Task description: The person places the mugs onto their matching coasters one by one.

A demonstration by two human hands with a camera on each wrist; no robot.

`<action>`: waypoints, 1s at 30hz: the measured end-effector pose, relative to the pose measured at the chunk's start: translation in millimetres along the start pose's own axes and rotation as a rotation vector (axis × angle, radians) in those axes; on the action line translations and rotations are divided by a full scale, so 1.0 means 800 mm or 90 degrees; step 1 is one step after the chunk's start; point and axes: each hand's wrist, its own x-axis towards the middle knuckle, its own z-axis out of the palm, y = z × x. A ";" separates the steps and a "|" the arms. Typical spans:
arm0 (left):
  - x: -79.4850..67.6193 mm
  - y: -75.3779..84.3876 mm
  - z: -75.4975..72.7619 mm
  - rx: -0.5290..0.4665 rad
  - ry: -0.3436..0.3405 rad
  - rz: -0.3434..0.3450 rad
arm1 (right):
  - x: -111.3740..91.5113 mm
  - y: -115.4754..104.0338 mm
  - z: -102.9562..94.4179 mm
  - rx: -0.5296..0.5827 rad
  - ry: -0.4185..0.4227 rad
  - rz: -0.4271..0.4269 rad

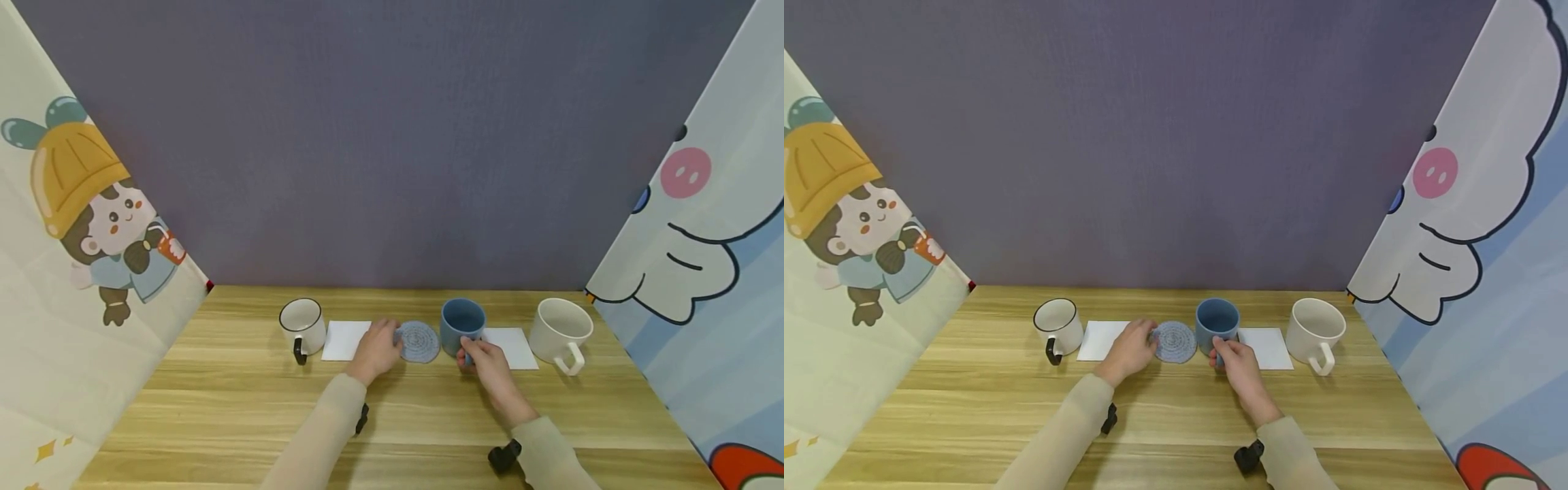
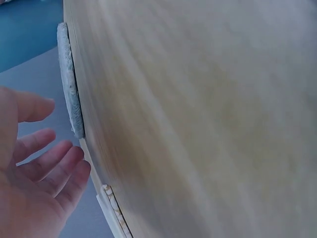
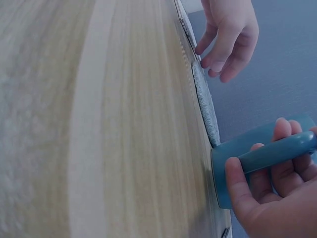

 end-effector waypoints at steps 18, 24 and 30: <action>0.001 0.002 0.002 0.081 -0.033 0.021 | -0.002 -0.004 0.000 -0.009 -0.003 0.000; 0.004 0.002 0.004 0.081 -0.040 0.004 | -0.004 -0.005 0.001 -0.001 -0.007 -0.002; 0.004 0.003 0.004 0.080 -0.047 -0.005 | -0.006 -0.003 0.002 0.003 -0.013 -0.005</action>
